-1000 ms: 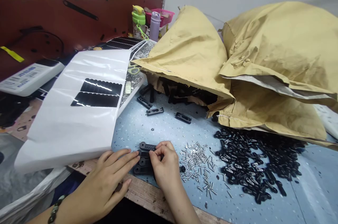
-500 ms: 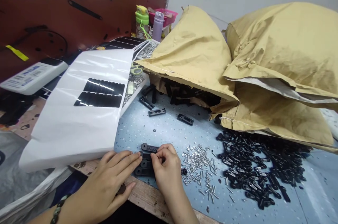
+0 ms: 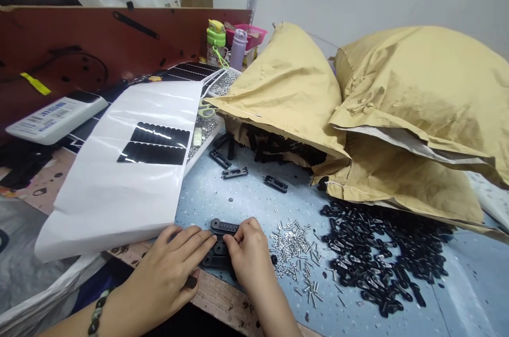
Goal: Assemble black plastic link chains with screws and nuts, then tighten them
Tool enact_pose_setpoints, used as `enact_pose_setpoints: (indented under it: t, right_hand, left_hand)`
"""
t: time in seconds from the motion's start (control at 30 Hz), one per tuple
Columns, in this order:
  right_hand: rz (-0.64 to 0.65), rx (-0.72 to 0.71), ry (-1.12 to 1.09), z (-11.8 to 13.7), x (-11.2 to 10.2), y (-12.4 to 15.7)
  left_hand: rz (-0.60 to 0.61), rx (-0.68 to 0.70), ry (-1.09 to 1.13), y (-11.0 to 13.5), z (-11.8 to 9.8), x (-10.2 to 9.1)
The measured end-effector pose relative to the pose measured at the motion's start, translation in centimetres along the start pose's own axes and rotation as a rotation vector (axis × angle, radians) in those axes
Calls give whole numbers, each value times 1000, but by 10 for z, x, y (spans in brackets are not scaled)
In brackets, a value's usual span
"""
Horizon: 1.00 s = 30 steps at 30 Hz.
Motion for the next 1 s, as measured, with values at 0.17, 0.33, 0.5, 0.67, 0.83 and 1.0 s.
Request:
enact_pose_setpoints:
  t: [0.17, 0.33, 0.5, 0.67, 0.83, 1.0]
  right_hand:
    - [-38, -43, 321, -1, -1, -2]
    - [-198, -281, 110, 11, -19, 19]
    - [197, -687, -156, 46, -34, 44]
    - [79, -311, -468, 27, -39, 39]
    - [-23, 168, -702, -9, -19, 12]
    - [-64, 134, -522, -13, 2, -6]
  left_hand:
    - [-4, -22, 36, -4, -1, -7]
    - [-2, -82, 176, -10, -4, -25]
    - [60, -30, 372, -17, -17, -29]
    - [93, -166, 457, -10, -16, -26]
    - [-7, -66, 149, 2, -3, -6]
    - [-72, 26, -113, -4, 1, 13]
Point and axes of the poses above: each hand's wrist, its own y-axis away from the middle knuckle, its own x-axis out of the palm, z = x × y, the point moved 1 cm from there along -y, towards the middle knuckle, and after that the axes turned 1 degree about -z, right-handed, at the moved point
